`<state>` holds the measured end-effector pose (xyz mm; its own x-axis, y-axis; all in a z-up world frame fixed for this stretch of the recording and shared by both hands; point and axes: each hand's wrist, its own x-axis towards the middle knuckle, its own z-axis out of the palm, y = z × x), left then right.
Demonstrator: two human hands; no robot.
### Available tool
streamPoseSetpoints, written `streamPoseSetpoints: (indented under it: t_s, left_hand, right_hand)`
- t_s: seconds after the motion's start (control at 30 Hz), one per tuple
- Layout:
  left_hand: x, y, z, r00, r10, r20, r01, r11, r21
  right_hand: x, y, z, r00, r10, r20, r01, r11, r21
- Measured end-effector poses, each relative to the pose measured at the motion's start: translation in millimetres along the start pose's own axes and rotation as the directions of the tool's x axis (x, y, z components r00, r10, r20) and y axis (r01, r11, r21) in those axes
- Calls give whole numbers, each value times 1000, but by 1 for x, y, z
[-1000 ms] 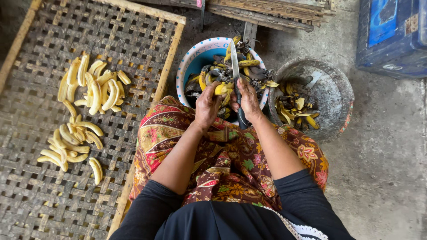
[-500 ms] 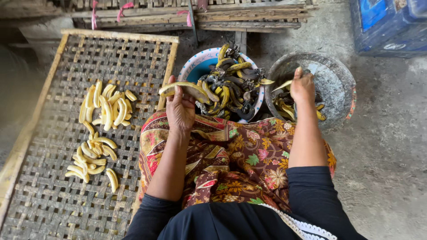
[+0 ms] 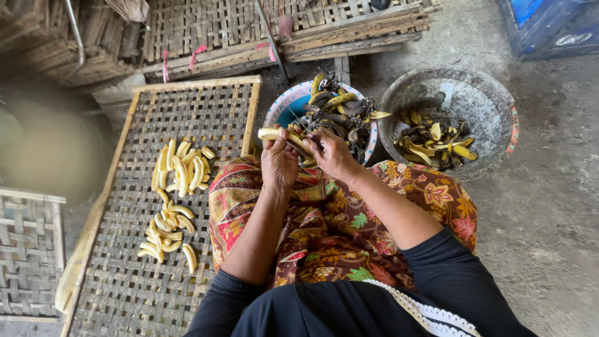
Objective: The person peels bananas with a knife and by hand, placing the fruit on a wooden rack and the peels into a bucket.
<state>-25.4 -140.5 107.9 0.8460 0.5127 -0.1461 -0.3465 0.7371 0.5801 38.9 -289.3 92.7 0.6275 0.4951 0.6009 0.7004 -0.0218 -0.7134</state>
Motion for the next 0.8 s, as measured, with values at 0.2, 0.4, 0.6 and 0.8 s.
streamPoseSetpoints:
  t_s: [0.2, 0.4, 0.6, 0.8]
  left_hand:
    - [2, -4, -12, 1000, -25, 15, 25, 1000, 4]
    - [4, 0, 1, 967, -251, 33, 252, 967, -25]
    - [17, -33, 3, 960, -258, -106, 278, 910, 308]
    - [39, -50, -18, 981, -137, 134, 89, 945, 316]
  right_hand:
    - [-4, 22, 16, 988, -155, -9, 151, 973, -173]
    - [-4, 44, 11, 997, 35, -64, -40, 996, -81]
    - [-7, 62, 3, 989, -146, -10, 137, 949, -283]
    - [4, 96, -1, 987, -54, -150, 6, 952, -305]
